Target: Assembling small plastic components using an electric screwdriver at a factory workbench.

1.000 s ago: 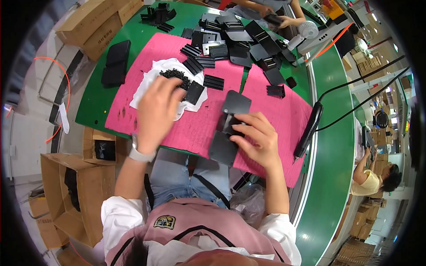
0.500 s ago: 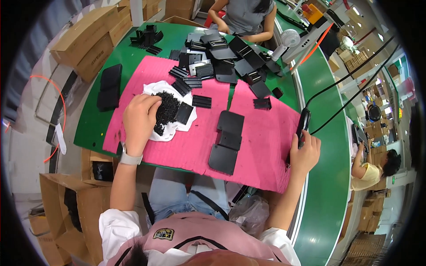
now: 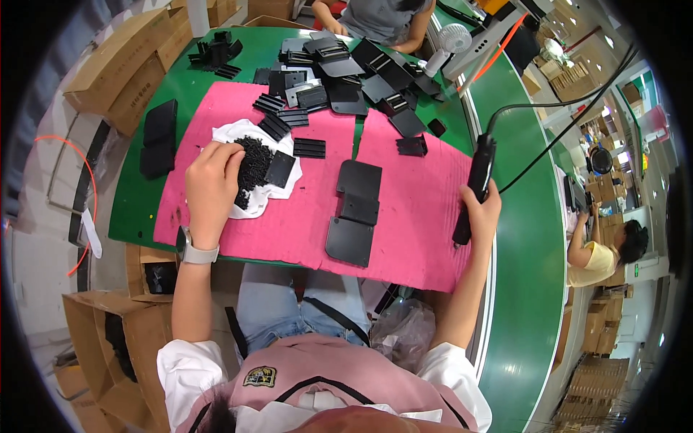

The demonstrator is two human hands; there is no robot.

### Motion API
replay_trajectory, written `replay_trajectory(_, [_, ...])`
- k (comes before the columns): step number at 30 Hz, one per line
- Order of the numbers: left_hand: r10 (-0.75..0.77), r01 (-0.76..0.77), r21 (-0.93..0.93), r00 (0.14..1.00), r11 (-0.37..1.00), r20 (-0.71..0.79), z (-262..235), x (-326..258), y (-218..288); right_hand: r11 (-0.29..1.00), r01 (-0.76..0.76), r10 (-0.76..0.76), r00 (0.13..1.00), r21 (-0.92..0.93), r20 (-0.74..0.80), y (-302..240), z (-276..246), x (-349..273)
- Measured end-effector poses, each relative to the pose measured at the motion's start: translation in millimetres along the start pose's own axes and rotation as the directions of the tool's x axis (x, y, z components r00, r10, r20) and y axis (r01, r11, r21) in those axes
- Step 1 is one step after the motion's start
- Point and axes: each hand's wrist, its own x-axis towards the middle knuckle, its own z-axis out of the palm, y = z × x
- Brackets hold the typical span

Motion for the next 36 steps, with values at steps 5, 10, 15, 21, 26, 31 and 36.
replay_trajectory(5, [-0.146,0.300,-0.563,0.942,0.770,0.303,8.2,-7.3,44.0,0.428,0.049,-0.275,0.958,0.902,0.079,-83.1,-1.1,-23.6])
replay_trajectory(10, [0.107,0.173,-0.667,0.928,0.725,0.356,16.2,-18.5,91.8,0.077,-0.060,-0.578,0.811,0.995,0.094,-139.3,1.1,-35.0])
replay_trajectory(15, [0.143,0.161,-0.705,0.925,0.690,0.351,13.2,-27.7,104.1,-0.096,-0.020,-0.747,0.662,0.995,-0.059,-150.8,16.0,-39.3])
replay_trajectory(21, [0.187,0.093,-0.705,0.932,0.704,0.309,11.2,-30.4,100.3,-0.137,0.048,-0.802,0.581,0.989,-0.139,-147.1,21.7,-42.5])
replay_trajectory(26, [0.180,0.091,-0.711,0.938,0.697,0.297,13.2,-31.3,100.4,-0.122,0.078,-0.812,0.565,0.989,-0.145,-146.7,22.7,-43.0])
replay_trajectory(31, [0.173,0.110,-0.697,0.931,0.708,0.322,13.4,-31.1,99.4,-0.107,0.074,-0.815,0.564,0.991,-0.130,-144.8,25.6,-43.3])
replay_trajectory(36, [0.163,0.146,-0.697,0.920,0.702,0.356,17.1,-32.2,99.5,-0.070,0.069,-0.835,0.542,0.995,-0.097,-142.1,25.6,-43.6])
